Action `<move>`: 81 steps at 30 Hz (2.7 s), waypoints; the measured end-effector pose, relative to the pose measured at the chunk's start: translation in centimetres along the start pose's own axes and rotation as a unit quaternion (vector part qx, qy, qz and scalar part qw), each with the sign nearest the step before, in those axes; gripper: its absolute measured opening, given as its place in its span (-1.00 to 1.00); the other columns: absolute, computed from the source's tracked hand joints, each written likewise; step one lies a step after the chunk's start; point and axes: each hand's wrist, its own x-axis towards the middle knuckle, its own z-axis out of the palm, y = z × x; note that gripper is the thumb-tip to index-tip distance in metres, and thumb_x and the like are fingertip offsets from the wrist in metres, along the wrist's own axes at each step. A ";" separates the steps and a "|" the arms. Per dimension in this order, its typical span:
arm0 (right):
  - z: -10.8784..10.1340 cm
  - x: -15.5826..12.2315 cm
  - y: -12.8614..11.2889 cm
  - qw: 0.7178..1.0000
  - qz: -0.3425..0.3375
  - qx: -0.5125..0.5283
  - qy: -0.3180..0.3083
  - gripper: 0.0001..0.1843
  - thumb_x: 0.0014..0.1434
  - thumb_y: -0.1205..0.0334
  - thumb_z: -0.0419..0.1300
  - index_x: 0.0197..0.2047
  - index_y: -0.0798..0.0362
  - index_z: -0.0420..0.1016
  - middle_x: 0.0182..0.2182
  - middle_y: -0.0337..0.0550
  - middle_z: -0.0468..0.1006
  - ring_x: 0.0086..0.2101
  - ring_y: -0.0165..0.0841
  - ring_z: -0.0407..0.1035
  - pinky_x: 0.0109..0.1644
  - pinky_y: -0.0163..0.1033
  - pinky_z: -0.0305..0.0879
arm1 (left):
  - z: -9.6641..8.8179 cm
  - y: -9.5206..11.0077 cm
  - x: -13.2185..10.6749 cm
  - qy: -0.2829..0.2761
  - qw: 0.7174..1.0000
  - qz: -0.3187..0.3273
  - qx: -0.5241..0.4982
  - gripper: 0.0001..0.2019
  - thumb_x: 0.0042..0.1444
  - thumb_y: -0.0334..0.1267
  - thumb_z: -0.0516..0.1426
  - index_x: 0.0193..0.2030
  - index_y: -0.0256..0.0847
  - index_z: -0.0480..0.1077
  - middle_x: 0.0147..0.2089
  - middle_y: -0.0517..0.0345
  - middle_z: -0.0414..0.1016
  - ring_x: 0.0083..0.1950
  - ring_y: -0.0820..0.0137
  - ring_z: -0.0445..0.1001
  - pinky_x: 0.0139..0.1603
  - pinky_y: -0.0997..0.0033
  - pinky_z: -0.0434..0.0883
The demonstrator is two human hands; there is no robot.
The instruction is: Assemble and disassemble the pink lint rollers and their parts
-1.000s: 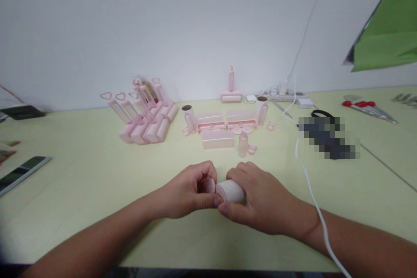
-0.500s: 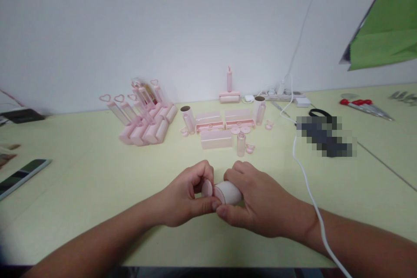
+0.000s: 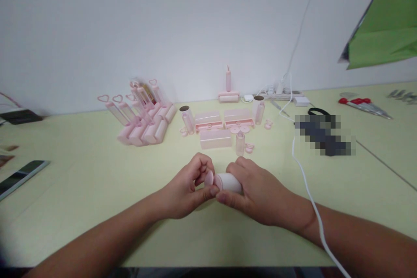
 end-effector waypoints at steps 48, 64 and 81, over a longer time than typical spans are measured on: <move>3.0 -0.1 0.8 0.836 0.082 0.536 -0.085 -0.43 0.32 -0.25 -0.03 -0.07 0.13 0.42 -0.35 -0.09 0.50 -0.48 -0.39 0.29 -0.46 -0.32 0.21 | 1.1 0.1 0.1 -0.070 0.925 -0.033 -0.372 -0.37 -0.06 -0.31 0.38 0.10 -0.15 0.18 -0.13 0.10 0.45 -0.20 0.39 0.50 -0.22 0.46 0.39; 1.2 1.3 3.8 0.932 0.006 0.144 0.332 -0.80 0.22 0.08 0.23 -0.17 0.00 0.39 -0.26 -0.14 0.43 -0.29 -0.29 0.33 -0.19 -0.17 0.29 | -0.4 -3.1 1.5 0.102 0.922 -0.069 -0.368 -0.44 -0.17 -0.21 0.43 -0.11 -0.21 0.22 -0.30 0.14 0.50 -0.31 0.33 0.51 -0.28 0.41 0.34; 1.1 3.4 7.8 0.959 0.016 -0.044 0.278 -0.65 0.21 0.10 0.21 0.01 0.08 0.45 -0.03 0.05 0.52 0.00 -0.09 0.36 0.10 0.02 0.24 | -1.1 -3.3 2.0 0.108 0.894 -0.111 -0.421 -0.51 -0.04 -0.17 0.36 -0.07 -0.24 0.24 -0.35 0.16 0.48 -0.43 0.45 0.46 -0.36 0.46 0.39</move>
